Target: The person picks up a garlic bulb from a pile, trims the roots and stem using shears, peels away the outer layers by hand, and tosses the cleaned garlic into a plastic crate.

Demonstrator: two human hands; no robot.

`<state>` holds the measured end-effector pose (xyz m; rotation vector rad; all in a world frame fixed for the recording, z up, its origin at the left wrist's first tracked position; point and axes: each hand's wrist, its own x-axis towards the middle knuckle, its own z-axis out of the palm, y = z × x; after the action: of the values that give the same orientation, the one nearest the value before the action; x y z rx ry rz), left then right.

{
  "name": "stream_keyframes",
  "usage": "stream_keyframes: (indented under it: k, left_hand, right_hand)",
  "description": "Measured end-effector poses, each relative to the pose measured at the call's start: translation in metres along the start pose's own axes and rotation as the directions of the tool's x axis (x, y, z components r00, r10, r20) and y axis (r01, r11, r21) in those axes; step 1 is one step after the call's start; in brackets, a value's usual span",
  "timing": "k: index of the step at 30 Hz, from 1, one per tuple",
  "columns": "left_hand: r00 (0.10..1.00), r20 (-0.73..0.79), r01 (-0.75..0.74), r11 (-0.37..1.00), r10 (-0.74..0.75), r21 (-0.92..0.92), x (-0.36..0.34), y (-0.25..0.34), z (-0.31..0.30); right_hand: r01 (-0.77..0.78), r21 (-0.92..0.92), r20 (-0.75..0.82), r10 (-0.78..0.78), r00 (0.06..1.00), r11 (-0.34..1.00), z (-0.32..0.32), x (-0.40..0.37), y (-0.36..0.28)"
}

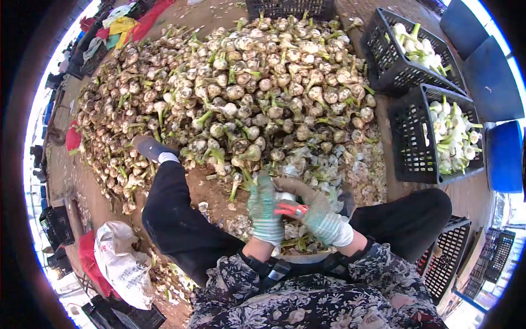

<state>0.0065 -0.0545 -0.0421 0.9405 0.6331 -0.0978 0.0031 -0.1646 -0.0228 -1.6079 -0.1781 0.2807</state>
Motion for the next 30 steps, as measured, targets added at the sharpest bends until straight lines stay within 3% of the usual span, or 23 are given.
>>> stream_keyframes:
  k: [2,5,7,8,9,10,11,12,13,14,15,17,18,19,21,22,23,24,25,26,28,29,30]
  left_hand:
    - [0.999,-0.036,0.016,0.991,-0.011,0.136,-0.001,-0.006,0.001]
    - [0.994,0.077,-0.089,0.968,0.073,0.234,0.002,-0.025,0.001]
    - [0.962,0.207,0.141,0.971,-0.181,0.193,0.005,-0.023,0.0]
    - [0.943,0.33,-0.029,0.979,-0.04,0.201,0.015,-0.041,-0.011]
    - [0.945,0.324,-0.029,0.98,-0.038,0.198,0.017,-0.042,-0.01]
    - [0.951,0.309,-0.045,0.984,-0.01,0.171,0.02,-0.04,-0.007]
    - [0.956,0.293,-0.061,0.987,0.015,0.146,0.022,-0.037,-0.006]
    - [0.974,0.224,-0.126,0.917,0.041,0.377,0.007,-0.003,0.01]
    - [0.976,0.214,-0.12,0.918,0.039,0.377,0.012,0.001,0.002]
    - [0.998,0.069,-0.014,0.95,-0.008,0.311,0.018,0.004,-0.006]
    - [0.996,-0.071,0.076,0.971,-0.061,0.227,0.027,0.004,-0.012]
    - [0.984,-0.168,0.092,0.977,-0.06,0.19,0.037,0.001,-0.016]
    - [0.979,-0.192,0.105,0.982,-0.074,0.158,0.04,0.002,-0.014]
    - [0.972,-0.216,0.118,0.985,-0.089,0.123,0.041,0.003,-0.012]
    - [0.968,-0.198,0.174,0.98,-0.153,0.093,0.041,0.006,-0.014]
    - [0.971,-0.188,0.166,0.983,-0.15,0.074,0.042,0.005,-0.018]
    - [0.976,-0.173,0.146,0.988,-0.135,0.056,0.043,0.006,-0.023]
    - [0.968,-0.172,0.192,0.981,-0.184,0.032,0.043,0.012,-0.027]
    - [0.964,-0.155,0.219,0.976,-0.215,0.007,0.043,0.015,-0.031]
    - [0.967,-0.19,0.177,0.984,-0.171,0.016,0.054,-0.001,-0.047]
    - [0.917,-0.222,0.306,0.941,-0.332,-0.142,0.067,-0.023,-0.063]
    - [0.932,-0.207,0.287,0.955,-0.297,-0.078,0.069,-0.022,-0.061]
    - [0.987,-0.15,0.079,0.988,-0.059,0.13,0.063,-0.038,-0.07]
  right_hand:
    - [-0.229,0.106,0.023,0.228,0.973,0.968,-0.009,-0.004,-0.006]
    - [-0.348,0.291,0.023,0.357,0.934,0.891,-0.029,-0.013,-0.005]
    - [-0.32,0.312,0.006,0.335,0.942,0.895,-0.038,-0.015,-0.009]
    - [-0.399,0.418,0.016,0.433,0.901,0.816,-0.046,-0.015,-0.011]
    - [-0.466,0.516,0.04,0.524,0.851,0.718,-0.054,-0.016,-0.011]
    - [-0.347,0.512,-0.03,0.42,0.907,0.786,-0.062,-0.018,0.006]
    - [-0.232,0.763,-0.135,0.499,0.856,0.604,-0.078,-0.025,0.013]
    - [-0.007,0.883,-0.256,0.494,0.831,0.469,-0.111,-0.041,0.024]
    - [0.274,0.865,-0.334,0.074,0.94,0.419,-0.127,-0.027,-0.002]
    - [0.498,0.785,-0.581,0.158,0.798,0.369,-0.147,-0.036,-0.009]
    - [0.308,0.946,-0.322,-0.2,0.925,-0.098,-0.165,-0.032,-0.023]
    - [0.534,0.798,-0.526,-0.109,0.843,0.278,-0.169,-0.011,-0.027]
    - [0.446,0.768,-0.448,-0.112,0.887,0.459,-0.162,0.01,-0.011]
    - [0.344,0.701,-0.368,-0.097,0.925,0.624,-0.148,0.035,0.017]
    - [-0.257,0.284,-0.246,0.329,0.911,0.924,-0.113,0.08,0.069]
    - [-0.461,-0.161,-0.266,0.411,0.872,0.873,-0.078,0.112,0.063]
    - [-0.279,0.057,-0.119,0.284,0.951,0.959,-0.059,0.128,0.122]
    - [-0.369,-0.349,-0.085,0.363,0.928,0.862,-0.043,0.139,0.13]
    - [-0.364,-0.7,-0.107,0.414,0.904,0.614,-0.031,0.152,0.128]
    - [-0.428,-0.71,-0.086,0.535,0.841,0.559,-0.025,0.155,0.115]
    - [-0.391,-0.823,-0.101,0.571,0.815,0.412,-0.012,0.15,0.156]
    - [-0.376,-0.849,-0.098,0.589,0.802,0.371,-0.008,0.147,0.17]
    - [-0.359,-0.862,-0.073,0.613,0.787,0.358,-0.011,0.147,0.176]
